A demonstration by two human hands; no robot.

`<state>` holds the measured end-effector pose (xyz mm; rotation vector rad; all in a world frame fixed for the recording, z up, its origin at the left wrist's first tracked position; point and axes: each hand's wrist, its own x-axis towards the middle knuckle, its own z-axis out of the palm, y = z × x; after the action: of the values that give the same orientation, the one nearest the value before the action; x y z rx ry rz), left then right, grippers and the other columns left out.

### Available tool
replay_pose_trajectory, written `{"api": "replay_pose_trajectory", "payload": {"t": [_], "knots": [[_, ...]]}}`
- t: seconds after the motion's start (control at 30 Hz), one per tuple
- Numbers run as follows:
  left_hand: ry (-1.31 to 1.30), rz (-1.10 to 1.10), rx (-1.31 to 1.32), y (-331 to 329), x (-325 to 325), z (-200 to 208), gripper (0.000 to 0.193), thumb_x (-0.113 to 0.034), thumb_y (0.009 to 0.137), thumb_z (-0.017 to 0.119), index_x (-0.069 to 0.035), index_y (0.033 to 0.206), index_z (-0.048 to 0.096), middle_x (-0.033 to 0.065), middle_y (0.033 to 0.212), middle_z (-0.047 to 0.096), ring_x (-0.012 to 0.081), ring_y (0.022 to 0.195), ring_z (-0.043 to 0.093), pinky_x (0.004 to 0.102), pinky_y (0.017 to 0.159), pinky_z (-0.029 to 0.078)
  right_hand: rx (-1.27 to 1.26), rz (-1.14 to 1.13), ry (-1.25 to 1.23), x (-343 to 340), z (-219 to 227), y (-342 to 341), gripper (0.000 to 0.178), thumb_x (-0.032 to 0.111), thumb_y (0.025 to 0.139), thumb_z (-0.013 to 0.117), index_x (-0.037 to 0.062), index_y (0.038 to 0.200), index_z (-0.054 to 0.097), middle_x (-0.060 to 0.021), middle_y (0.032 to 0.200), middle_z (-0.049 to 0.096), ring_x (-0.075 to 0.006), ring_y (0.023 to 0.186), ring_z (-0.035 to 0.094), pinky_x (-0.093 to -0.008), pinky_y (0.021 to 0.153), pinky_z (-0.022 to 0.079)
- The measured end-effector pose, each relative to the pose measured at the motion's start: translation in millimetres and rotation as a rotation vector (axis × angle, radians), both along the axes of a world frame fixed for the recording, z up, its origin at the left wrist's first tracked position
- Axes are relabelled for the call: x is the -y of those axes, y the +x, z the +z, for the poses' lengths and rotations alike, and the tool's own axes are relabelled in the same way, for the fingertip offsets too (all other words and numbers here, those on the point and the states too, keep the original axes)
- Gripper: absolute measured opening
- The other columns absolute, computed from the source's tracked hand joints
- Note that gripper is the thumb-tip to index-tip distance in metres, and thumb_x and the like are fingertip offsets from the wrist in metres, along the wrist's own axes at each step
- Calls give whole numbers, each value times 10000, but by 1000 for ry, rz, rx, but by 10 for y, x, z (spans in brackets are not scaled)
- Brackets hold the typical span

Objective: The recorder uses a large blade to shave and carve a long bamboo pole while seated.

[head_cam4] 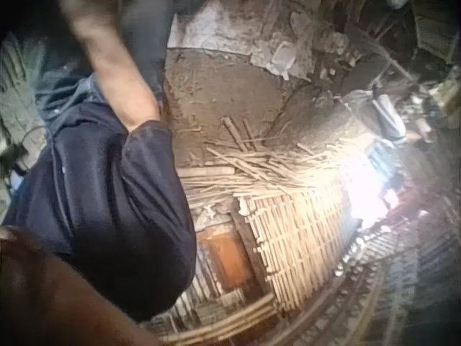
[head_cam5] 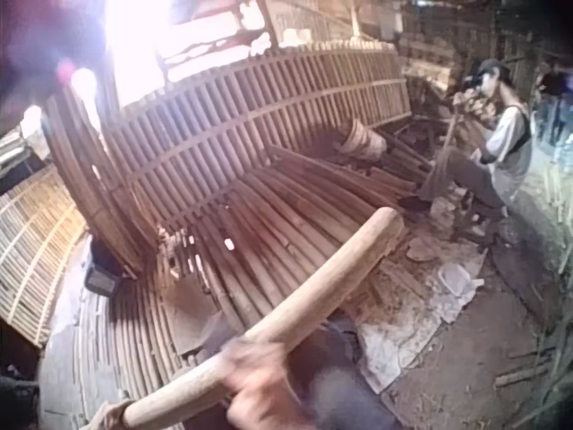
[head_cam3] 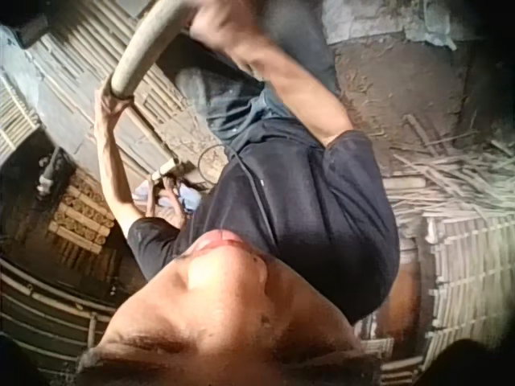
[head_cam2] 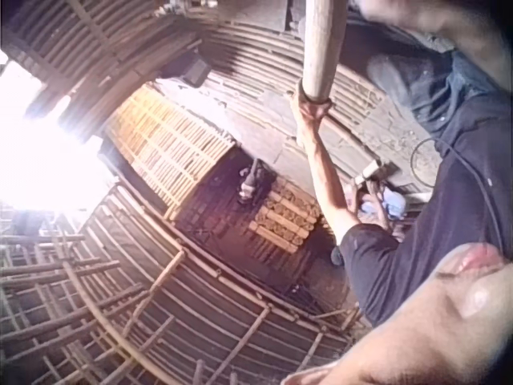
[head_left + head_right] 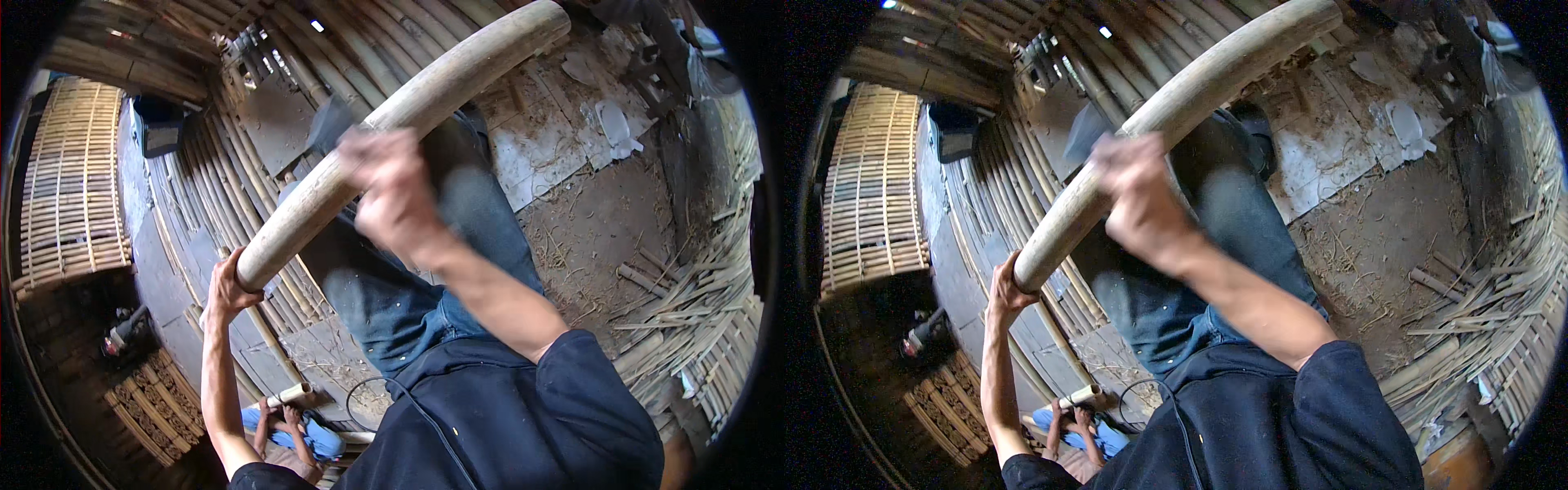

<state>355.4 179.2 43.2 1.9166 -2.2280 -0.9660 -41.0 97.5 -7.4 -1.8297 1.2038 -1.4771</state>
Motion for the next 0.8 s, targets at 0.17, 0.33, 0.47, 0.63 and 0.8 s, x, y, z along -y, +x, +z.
{"api": "replay_pose_trajectory", "payload": {"t": [0.17, 0.33, 0.47, 0.63, 0.8], "knots": [[24, 80, -13, -182, -18, 160, 747, -190, 522, 881, 35, 1207, 685, 210, 894, 760, 353, 821, 790, 431, 807, 613, 28, 263, 174, -338, 174, 422, 492, -132, 828, 559, -7, 1235, 806, -240, 1354, 738, -394, 1310, 553, -533, 1210, 455], [162, 251, 156, -631, 48, 475, 905, -210, 562, 897, 22, 1391, 616, 221, 1150, 639, 386, 1149, 615, 466, 1035, 508, -85, -89, 71, 115, 80, -18, 498, -122, 794, 576, 17, 1201, 827, -266, 1317, 730, -399, 1247, 602, -460, 1154, 470], [104, 77, -24, -315, 108, 186, 789, -180, 503, 912, 9, 1236, 687, 184, 977, 759, 361, 897, 760, 479, 893, 601, -81, 209, 82, -377, 108, 487, 419, -111, 911, 527, -40, 1225, 796, -291, 1330, 717, -414, 1277, 584, -491, 1176, 496], [186, 161, 141, -266, 56, 288, 1041, -260, 463, 932, 35, 1413, 624, 230, 1174, 682, 392, 1121, 596, 514, 1066, 484, -162, -133, 27, 148, 72, -120, 541, -144, 761, 618, 83, 1201, 837, -199, 1323, 739, -353, 1286, 598, -434, 1121, 495], [235, 176, 68, -229, 121, 216, 995, -284, 458, 924, 33, 1357, 642, 225, 1132, 682, 391, 1142, 572, 520, 1061, 464, -77, -231, 162, 252, 166, -348, 534, -127, 758, 641, 75, 1213, 834, -197, 1301, 745, -351, 1238, 637, -419, 1104, 514]]}}
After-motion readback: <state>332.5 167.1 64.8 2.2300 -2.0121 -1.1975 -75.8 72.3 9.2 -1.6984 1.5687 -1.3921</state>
